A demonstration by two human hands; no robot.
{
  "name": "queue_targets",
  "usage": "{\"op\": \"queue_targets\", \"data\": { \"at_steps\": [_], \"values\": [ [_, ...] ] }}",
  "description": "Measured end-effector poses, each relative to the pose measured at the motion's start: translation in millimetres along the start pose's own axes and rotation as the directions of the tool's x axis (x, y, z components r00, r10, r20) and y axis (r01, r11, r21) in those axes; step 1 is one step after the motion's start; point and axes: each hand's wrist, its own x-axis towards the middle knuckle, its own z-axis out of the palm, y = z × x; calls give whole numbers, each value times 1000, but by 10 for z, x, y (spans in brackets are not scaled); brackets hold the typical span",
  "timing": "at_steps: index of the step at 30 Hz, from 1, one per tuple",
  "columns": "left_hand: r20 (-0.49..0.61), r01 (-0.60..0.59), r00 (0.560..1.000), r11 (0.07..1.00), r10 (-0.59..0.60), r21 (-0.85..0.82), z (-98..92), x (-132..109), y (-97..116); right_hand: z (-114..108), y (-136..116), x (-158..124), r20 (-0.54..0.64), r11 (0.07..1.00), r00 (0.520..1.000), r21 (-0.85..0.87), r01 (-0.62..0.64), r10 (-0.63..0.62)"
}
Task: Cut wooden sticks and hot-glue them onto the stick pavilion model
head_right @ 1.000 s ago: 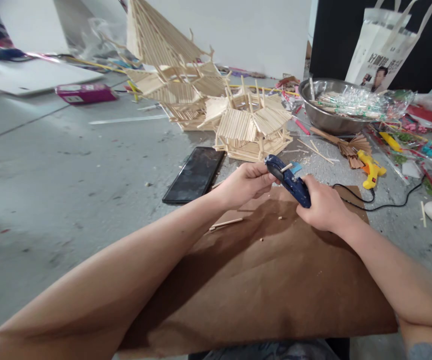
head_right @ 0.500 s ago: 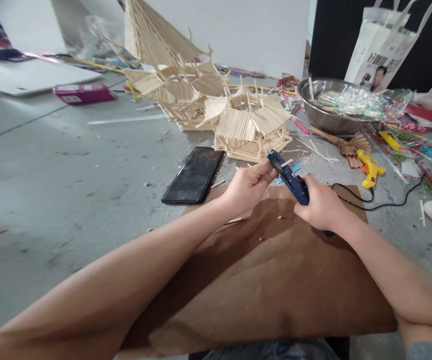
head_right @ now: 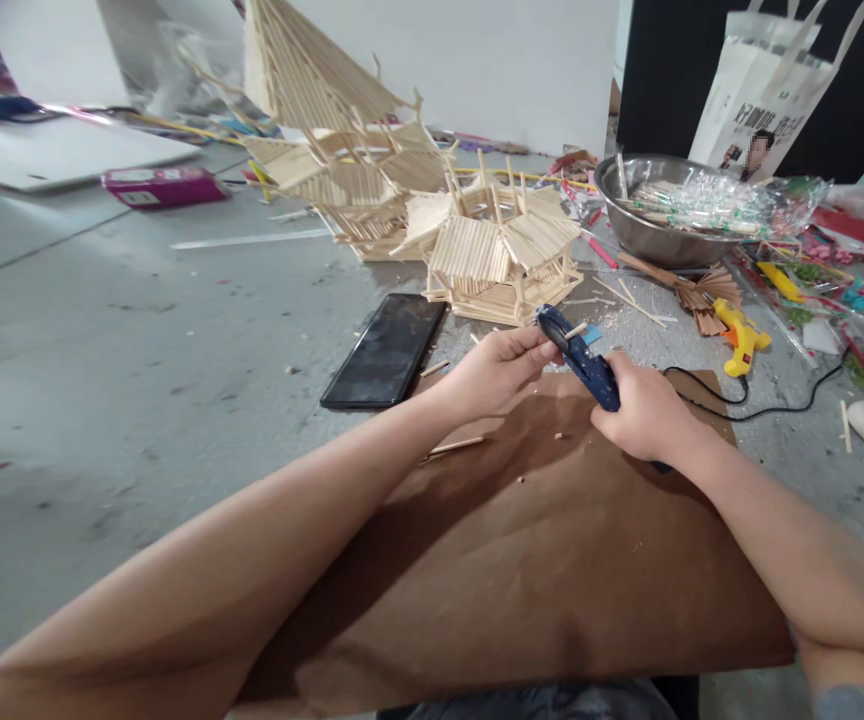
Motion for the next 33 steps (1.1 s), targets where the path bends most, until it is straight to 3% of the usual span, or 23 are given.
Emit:
{"op": "queue_targets", "data": {
  "at_steps": [3, 6, 11, 15, 18, 20, 23, 25, 27, 30, 33],
  "values": [
    [-190, -1, 981, 968, 50, 249, 74, -24, -31, 0, -8, 13, 13, 999, 1000, 44, -26, 25],
    [-214, -4, 974, 955, 71, 297, 88, -34, -35, 2, 2, 12, 53, 993, 998, 113, -26, 20],
    [-54, -30, 998, 999, 29, -20, 13, -7, 12, 4, 28, -7, 15, 999, 1000, 53, 3, -4],
    [175, 137, 981, 943, -85, -305, -69, -1, 28, 12, 34, -10, -8, 1000, 999, -2, 31, -31],
    [280, 229, 952, 903, -129, -364, -94, -1, 28, 6, 26, -7, 9, 999, 999, -9, 33, -33],
    [246, 214, 960, 921, -136, -325, -68, 0, 27, -2, 19, -1, 19, 1000, 1000, -15, 22, -22],
    [6, 94, 996, 990, -94, -108, 20, -7, 15, -10, 4, 10, 21, 1000, 1000, -19, -9, 9],
    [-170, 34, 985, 996, -18, 88, 78, -16, -2, -11, -10, 15, 18, 999, 999, 3, -34, 33],
    [-250, 18, 968, 980, 33, 199, 111, -24, -18, -12, -23, 14, 32, 998, 999, 48, -45, 43],
    [-219, -5, 975, 991, 35, 137, 106, -19, -22, -16, -26, 3, 54, 995, 998, 85, -44, 40],
    [-89, 12, 996, 995, -21, -95, 58, -1, -2, -14, -4, -5, 40, 998, 999, 59, -30, 28]
  ]
}}
